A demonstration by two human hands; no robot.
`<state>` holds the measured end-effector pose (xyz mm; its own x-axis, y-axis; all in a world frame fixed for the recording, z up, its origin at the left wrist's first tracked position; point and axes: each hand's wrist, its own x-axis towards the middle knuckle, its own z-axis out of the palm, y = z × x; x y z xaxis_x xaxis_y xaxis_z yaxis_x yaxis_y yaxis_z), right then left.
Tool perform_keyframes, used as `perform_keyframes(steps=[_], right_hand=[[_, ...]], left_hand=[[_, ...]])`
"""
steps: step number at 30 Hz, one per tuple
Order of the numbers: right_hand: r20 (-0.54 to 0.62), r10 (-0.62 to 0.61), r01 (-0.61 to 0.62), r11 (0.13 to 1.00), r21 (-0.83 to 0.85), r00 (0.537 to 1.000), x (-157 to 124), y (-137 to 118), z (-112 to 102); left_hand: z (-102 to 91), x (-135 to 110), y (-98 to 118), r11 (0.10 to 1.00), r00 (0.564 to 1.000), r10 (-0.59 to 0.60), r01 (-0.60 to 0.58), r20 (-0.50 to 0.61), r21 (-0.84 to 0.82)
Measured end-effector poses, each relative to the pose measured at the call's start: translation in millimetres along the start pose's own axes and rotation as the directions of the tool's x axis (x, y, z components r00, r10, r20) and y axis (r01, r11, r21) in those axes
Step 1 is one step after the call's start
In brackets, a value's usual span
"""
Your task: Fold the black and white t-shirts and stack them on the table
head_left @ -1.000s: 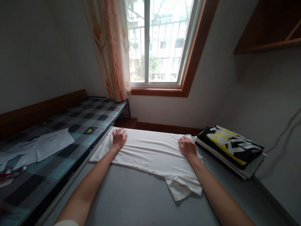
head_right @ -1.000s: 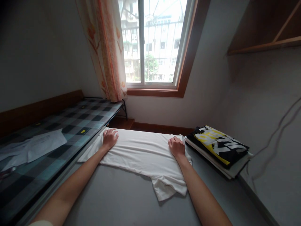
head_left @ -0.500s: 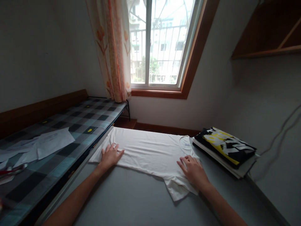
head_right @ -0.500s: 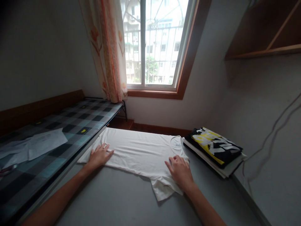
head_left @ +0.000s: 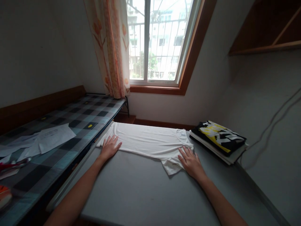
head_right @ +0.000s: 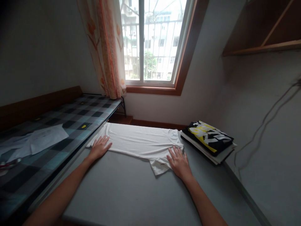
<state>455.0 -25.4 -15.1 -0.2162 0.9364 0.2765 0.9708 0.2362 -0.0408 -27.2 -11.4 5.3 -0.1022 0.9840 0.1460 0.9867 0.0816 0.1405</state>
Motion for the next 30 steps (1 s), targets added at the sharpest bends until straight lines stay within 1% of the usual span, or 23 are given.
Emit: perform_keyframes(steps=[2,4,6,8,9,11,13,14,15,17,19,20,23,25,26,28,30], right_hand=[[-0.045,0.007,-0.007,1.0,0.016,0.999,5.0,-1.0,-3.6],[-0.114,0.0,0.005,0.999,0.039,0.993,5.2,-1.5,-6.9],[-0.146,-0.055,0.066,0.995,0.074,0.988,1.1,-0.4,-9.5],[-0.134,-0.116,0.131,0.986,0.106,0.984,-4.4,2.8,-11.7],[-0.13,-0.122,0.137,0.984,0.112,0.984,-6.5,5.1,-13.0],[-0.162,-0.073,0.091,0.99,0.109,0.984,-8.7,9.4,-16.3],[-0.24,-0.012,0.042,0.992,0.12,0.971,-8.7,11.1,-20.8],[-0.279,-0.007,0.049,0.988,0.145,0.96,-8.4,10.0,-23.4],[-0.311,-0.023,0.083,0.98,0.182,0.95,-8.2,7.5,-26.1],[-0.342,-0.103,0.2,0.944,0.262,0.934,-9.1,-1.6,-32.1],[-0.32,-0.2,0.301,0.902,0.309,0.926,-11.3,-14.0,-38.1],[-0.29,-0.242,0.33,0.891,0.311,0.926,-12.6,-20.3,-40.7],[-0.167,-0.314,0.351,0.892,0.284,0.935,-14.1,-34.3,-44.7],[-0.119,-0.303,0.324,0.909,0.262,0.946,-11.7,-37.9,-43.0],[-0.115,-0.273,0.293,0.924,0.244,0.955,-9.7,-38.2,-41.3],[-0.136,-0.202,0.226,0.955,0.193,0.97,-5.3,-37.0,-37.6],[-0.166,-0.161,0.186,0.971,0.149,0.973,-2.8,-35.9,-36.2]], left_hand=[[-3.1,4.2,-3.0,1.0,0.999,0.012,-0.013,-0.039,-0.017],[-6.3,6.3,-7.7,1.0,0.995,0.007,-0.009,-0.101,-0.022],[-8.4,4.8,-13.2,1.0,0.992,-0.003,0.003,-0.13,-0.005],[-9.0,0.8,-17.6,0.999,0.995,-0.02,0.023,-0.094,0.026],[-9.0,-1.4,-18.9,0.999,0.997,-0.029,0.031,-0.065,0.041],[-8.7,-5.0,-19.2,0.997,0.999,-0.045,0.046,-0.018,0.063],[-8.4,-6.8,-17.4,0.995,0.998,-0.063,0.063,-0.001,0.075],[-8.3,-7.1,-16.1,0.994,0.998,-0.07,0.07,-0.001,0.079],[-8.1,-7.0,-14.8,0.994,0.997,-0.077,0.077,-0.004,0.083],[-7.5,-6.2,-12.3,0.992,0.997,-0.081,0.082,-0.015,0.091],[-6.8,-5.2,-9.9,0.992,0.997,-0.08,0.082,-0.022,0.094],[-6.4,-4.7,-8.5,0.992,0.996,-0.084,0.086,-0.021,0.093],[-5.3,-4.1,-2.7,0.992,0.994,-0.107,0.107,-0.015,0.073],[-4.5,-4.2,1.5,0.992,0.994,-0.113,0.113,-0.009,0.053],[-4.1,-4.2,3.2,0.993,0.994,-0.113,0.113,-0.007,0.044],[-3.1,-4.3,5.2,0.993,0.994,-0.113,0.114,-0.01,0.037],[-2.1,-4.1,5.0,0.992,0.993,-0.117,0.118,-0.017,0.039]])
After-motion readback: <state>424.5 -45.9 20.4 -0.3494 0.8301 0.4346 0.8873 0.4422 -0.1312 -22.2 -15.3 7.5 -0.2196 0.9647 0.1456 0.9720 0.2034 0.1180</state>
